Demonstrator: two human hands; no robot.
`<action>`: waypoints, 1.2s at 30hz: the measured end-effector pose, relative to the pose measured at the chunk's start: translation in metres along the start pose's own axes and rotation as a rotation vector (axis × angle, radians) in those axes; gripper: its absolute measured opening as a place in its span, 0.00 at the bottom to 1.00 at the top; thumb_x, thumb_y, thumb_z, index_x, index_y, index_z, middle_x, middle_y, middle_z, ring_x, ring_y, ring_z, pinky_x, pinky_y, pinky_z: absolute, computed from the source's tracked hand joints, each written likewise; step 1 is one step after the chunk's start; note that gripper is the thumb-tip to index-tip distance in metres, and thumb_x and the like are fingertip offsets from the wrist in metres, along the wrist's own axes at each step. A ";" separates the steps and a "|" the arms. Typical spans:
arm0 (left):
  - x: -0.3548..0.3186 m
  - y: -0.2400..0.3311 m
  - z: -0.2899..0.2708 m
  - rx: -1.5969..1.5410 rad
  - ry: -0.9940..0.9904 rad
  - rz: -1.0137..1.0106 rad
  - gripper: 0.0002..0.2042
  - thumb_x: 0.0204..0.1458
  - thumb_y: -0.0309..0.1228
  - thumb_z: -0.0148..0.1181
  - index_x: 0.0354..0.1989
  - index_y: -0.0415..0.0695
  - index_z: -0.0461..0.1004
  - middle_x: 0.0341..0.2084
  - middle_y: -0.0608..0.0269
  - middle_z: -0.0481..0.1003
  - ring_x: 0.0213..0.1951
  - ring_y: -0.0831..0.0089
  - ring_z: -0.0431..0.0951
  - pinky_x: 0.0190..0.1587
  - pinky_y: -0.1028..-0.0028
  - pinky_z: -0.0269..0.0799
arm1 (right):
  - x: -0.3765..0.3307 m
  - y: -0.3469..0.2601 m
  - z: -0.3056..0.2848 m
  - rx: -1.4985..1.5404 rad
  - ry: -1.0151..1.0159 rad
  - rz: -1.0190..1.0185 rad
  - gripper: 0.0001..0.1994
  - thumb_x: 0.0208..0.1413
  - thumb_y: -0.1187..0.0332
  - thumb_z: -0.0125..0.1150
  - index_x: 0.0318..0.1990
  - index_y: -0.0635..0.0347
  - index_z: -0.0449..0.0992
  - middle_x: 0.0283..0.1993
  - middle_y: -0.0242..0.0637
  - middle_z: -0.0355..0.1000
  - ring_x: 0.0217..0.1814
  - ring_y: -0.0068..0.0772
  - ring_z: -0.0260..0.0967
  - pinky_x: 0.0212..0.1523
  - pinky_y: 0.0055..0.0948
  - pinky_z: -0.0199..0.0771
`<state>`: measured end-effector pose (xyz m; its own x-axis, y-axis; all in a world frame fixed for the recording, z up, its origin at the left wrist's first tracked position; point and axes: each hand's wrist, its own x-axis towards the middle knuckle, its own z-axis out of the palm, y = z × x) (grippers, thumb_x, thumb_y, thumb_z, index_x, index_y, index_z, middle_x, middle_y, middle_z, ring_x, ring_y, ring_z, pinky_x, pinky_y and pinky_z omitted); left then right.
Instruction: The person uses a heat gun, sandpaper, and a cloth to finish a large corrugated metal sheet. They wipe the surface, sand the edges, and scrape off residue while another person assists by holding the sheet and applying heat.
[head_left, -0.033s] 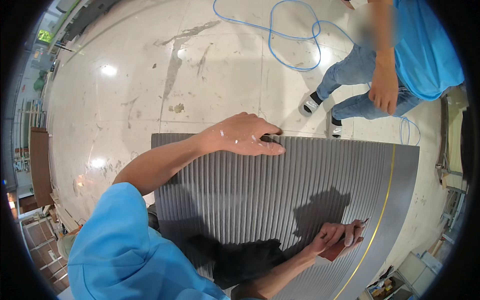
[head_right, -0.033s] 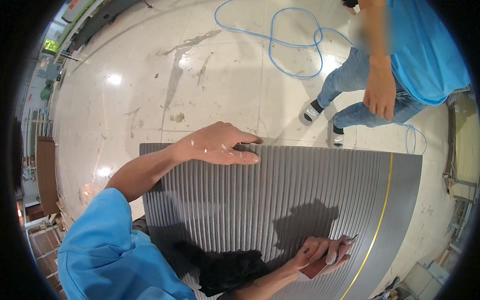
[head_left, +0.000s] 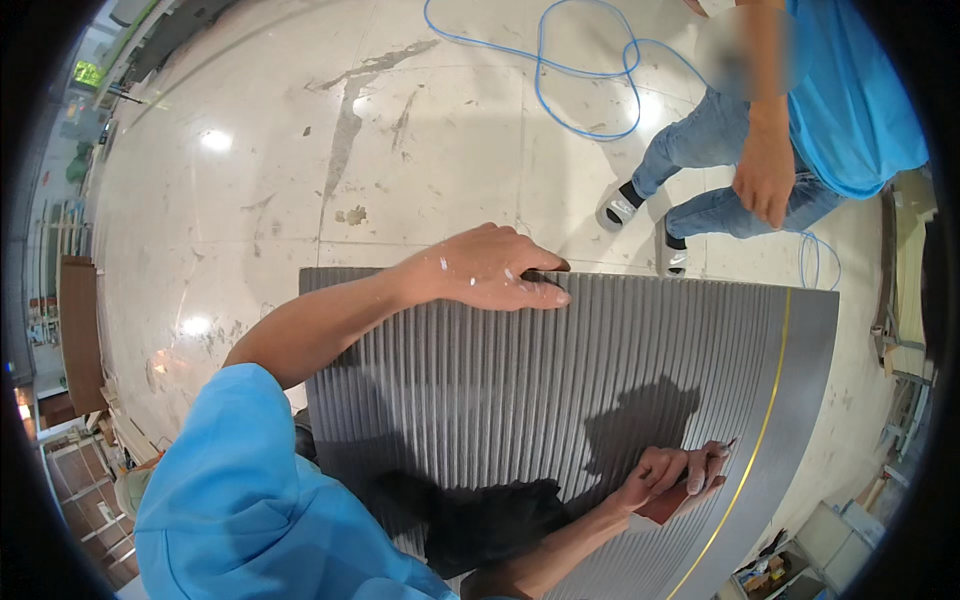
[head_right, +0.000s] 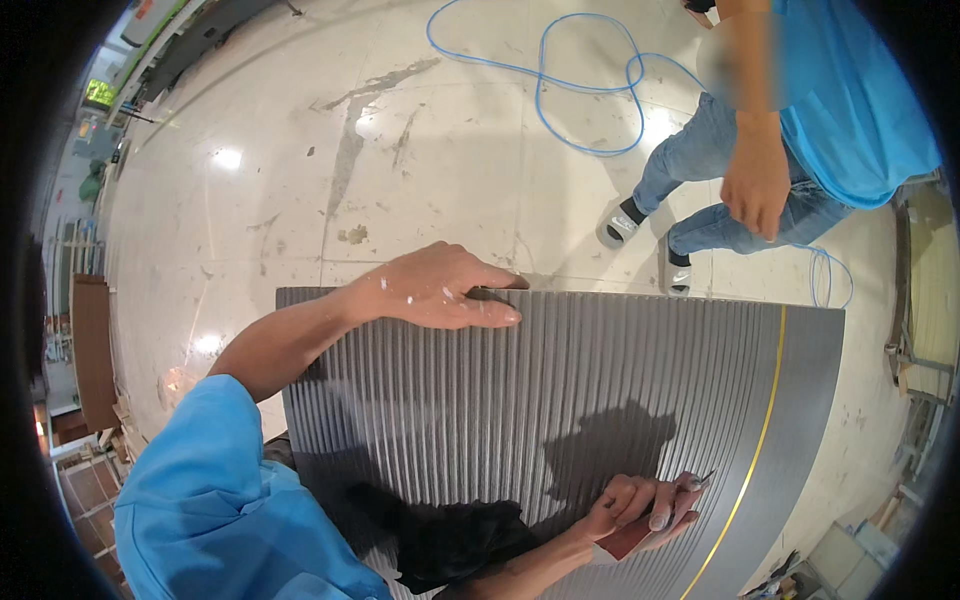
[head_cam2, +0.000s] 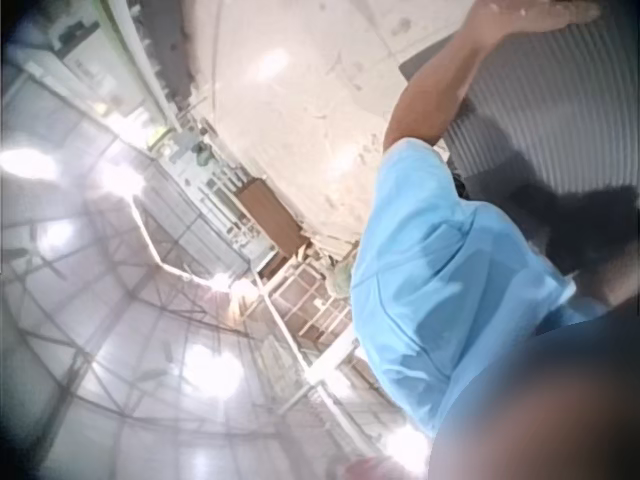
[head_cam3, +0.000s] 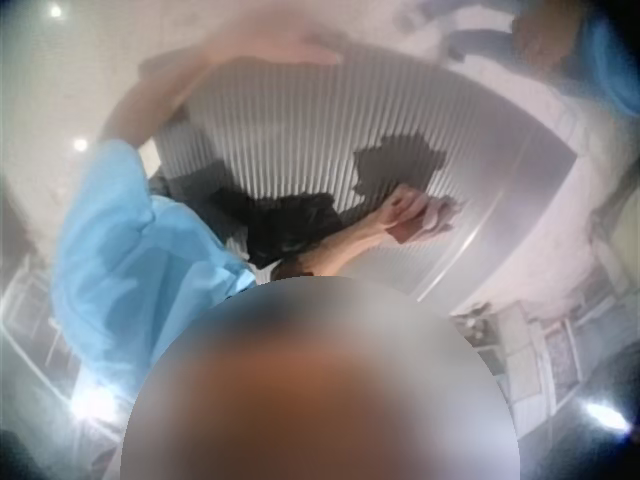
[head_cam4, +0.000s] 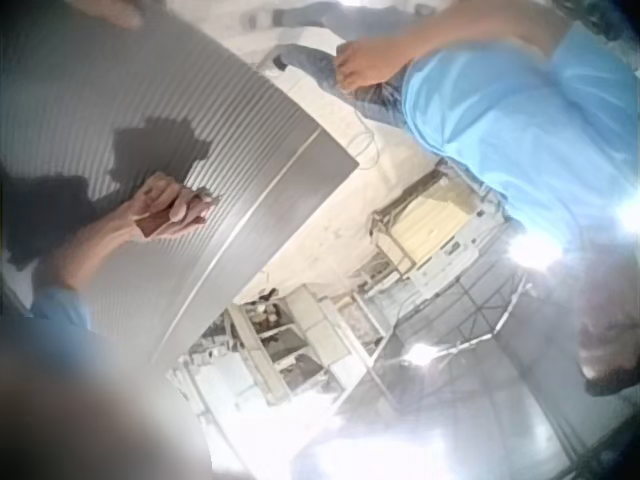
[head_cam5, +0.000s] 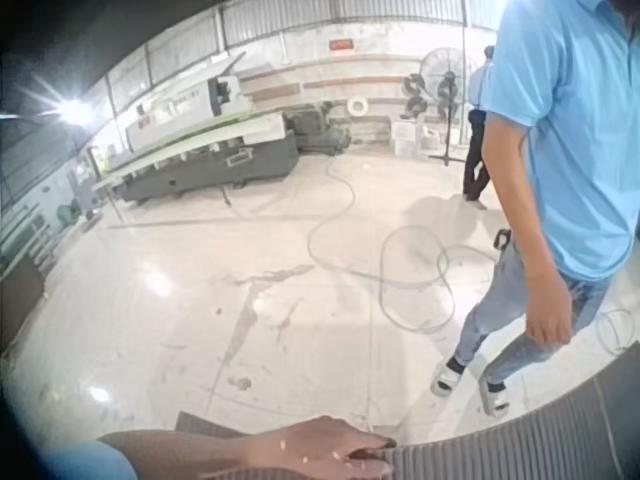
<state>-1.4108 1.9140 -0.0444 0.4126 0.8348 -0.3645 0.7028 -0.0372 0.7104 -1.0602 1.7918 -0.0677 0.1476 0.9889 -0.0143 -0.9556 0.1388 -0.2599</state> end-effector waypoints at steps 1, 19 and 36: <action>0.003 -0.001 0.000 -0.035 -0.053 -0.029 0.24 0.65 0.51 0.51 0.53 0.44 0.79 0.25 0.53 0.79 0.27 0.59 0.79 0.34 0.62 0.73 | -0.003 0.000 0.001 0.031 0.032 -0.013 0.21 0.69 0.55 0.51 0.58 0.63 0.69 0.23 0.28 0.70 0.10 0.15 0.44 0.14 0.22 0.41; 0.052 0.036 0.006 -0.009 -0.142 -0.058 0.29 0.60 0.52 0.56 0.60 0.40 0.74 0.28 0.47 0.80 0.36 0.59 0.82 0.41 0.61 0.74 | -0.012 0.013 -0.001 0.090 -0.044 -0.045 0.21 0.70 0.57 0.51 0.59 0.65 0.68 0.26 0.28 0.70 0.13 0.15 0.44 0.15 0.23 0.42; 0.055 0.038 0.008 -0.071 0.019 -0.107 0.20 0.60 0.42 0.50 0.24 0.37 0.72 0.13 0.57 0.68 0.19 0.67 0.65 0.27 0.60 0.63 | -0.013 0.019 0.002 0.043 -0.034 -0.056 0.19 0.71 0.57 0.50 0.57 0.65 0.68 0.25 0.29 0.71 0.13 0.16 0.45 0.14 0.22 0.43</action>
<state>-1.3565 1.9545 -0.0421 0.3262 0.8420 -0.4297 0.6994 0.0909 0.7090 -1.0813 1.7813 -0.0704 0.1932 0.9806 0.0324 -0.9561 0.1955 -0.2181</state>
